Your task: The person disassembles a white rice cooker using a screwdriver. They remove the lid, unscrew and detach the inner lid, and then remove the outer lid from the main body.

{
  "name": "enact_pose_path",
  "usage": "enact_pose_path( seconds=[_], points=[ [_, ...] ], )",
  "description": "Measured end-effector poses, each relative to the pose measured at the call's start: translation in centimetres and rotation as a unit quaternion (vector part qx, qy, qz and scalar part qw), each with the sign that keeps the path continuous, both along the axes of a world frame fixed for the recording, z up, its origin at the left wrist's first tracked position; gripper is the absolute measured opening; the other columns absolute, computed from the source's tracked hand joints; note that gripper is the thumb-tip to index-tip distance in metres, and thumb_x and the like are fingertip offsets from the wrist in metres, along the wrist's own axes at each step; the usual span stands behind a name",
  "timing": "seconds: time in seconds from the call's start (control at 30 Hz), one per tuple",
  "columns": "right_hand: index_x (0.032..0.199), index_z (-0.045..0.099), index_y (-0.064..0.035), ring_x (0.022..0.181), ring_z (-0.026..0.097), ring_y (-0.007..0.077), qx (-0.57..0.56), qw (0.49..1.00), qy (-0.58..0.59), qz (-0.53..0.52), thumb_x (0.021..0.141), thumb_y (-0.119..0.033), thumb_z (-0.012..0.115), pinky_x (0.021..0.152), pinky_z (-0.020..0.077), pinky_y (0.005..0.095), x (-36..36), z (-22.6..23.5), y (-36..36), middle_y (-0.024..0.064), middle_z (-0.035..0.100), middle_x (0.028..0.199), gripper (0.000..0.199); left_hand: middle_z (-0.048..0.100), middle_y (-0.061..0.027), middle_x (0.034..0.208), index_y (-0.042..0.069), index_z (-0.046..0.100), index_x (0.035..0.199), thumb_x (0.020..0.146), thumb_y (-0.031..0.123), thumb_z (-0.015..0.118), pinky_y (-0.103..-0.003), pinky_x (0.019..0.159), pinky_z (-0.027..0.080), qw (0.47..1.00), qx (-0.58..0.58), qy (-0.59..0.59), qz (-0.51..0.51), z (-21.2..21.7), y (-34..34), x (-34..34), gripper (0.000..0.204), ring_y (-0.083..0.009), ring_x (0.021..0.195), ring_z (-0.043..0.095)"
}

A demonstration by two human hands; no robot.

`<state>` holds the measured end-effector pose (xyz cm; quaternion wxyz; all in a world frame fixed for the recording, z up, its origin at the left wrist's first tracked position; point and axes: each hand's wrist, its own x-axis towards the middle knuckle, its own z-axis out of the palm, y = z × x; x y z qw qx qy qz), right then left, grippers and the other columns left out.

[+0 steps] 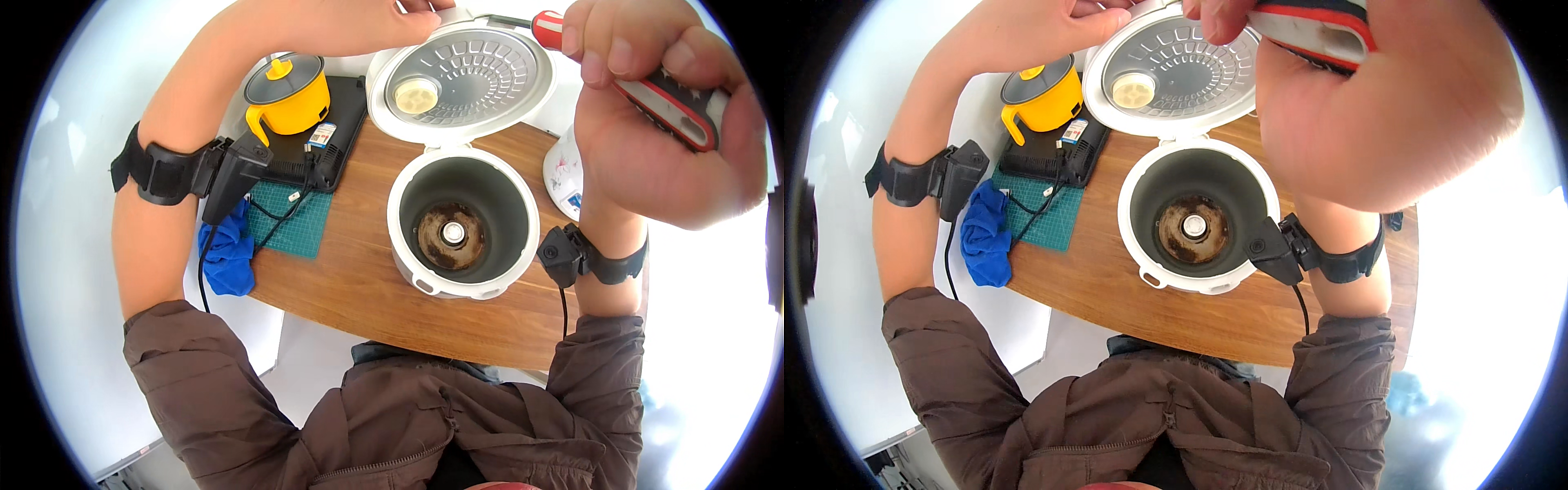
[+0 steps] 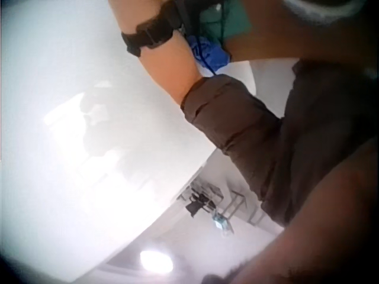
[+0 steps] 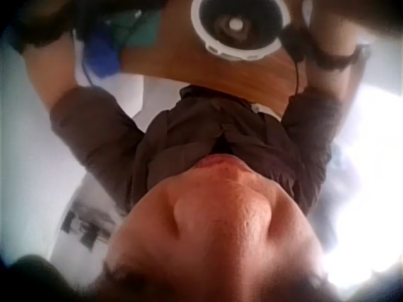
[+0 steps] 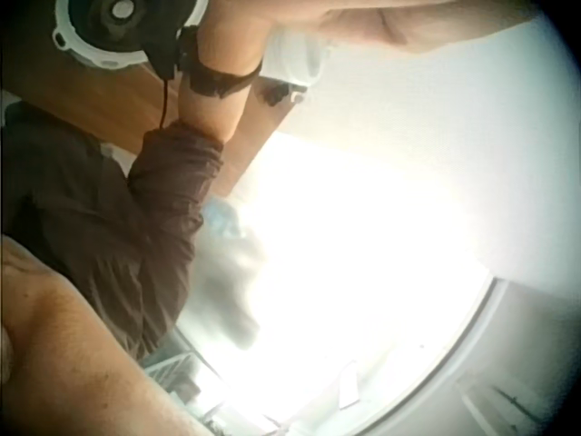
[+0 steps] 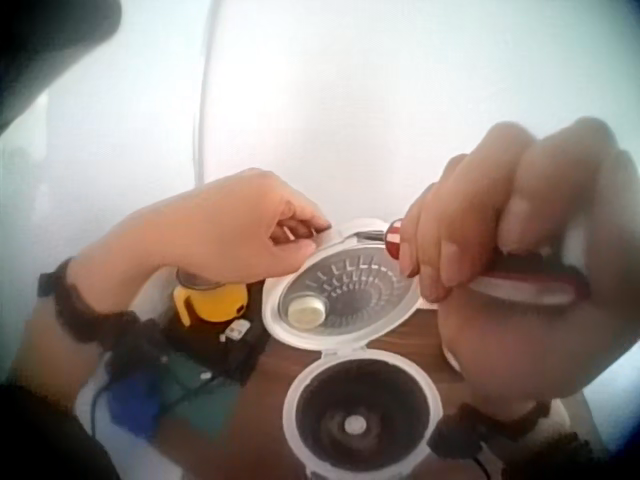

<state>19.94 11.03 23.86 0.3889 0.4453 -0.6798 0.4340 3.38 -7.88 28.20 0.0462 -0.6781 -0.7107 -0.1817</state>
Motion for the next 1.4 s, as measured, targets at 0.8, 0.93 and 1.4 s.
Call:
enact_pose_path(
  seconds=[0.8,0.93,1.4],
  points=[
    [0.096,0.047,-0.005,0.056,0.048,0.0136,-0.08,0.972,0.14,-0.172,0.109,-0.022,0.038,0.053,0.0463,0.0277,-3.4,2.1,-1.7,0.0102,0.054,0.076,0.024,0.066,-0.02,0.066,-0.003,0.072,0.081,0.075,0.013,0.066,-0.04,0.06,0.049,0.994,-0.065,0.015,0.091,1.9,1.7,1.3,0.018,-0.0289,0.057,0.06],
    [0.096,0.046,-0.0046,0.054,0.048,0.0125,-0.02,0.953,0.208,-0.219,0.11,-0.021,0.039,0.052,0.0464,0.0258,-4.1,2.8,-1.4,0.0096,0.054,0.075,0.023,0.068,-0.0199,0.069,-0.004,0.073,0.086,0.076,0.012,0.065,-0.039,0.062,0.051,0.988,-0.06,-0.022,0.138,1.8,2.2,1.5,0.02,-0.0262,0.059,0.062],
    [0.087,0.04,-0.0079,0.051,0.048,0.0121,-0.066,0.944,0.192,-0.259,0.111,-0.02,0.033,0.054,0.0491,0.0251,-2.6,1.3,-3.2,0.0087,0.051,0.066,0.028,0.071,-0.0162,0.086,0.001,0.065,0.125,0.103,0.029,0.059,-0.035,0.072,0.053,0.969,0.223,-0.11,0.01,-5.5,2.9,-1.0,0.036,-0.0243,0.075,0.068]
  ],
)
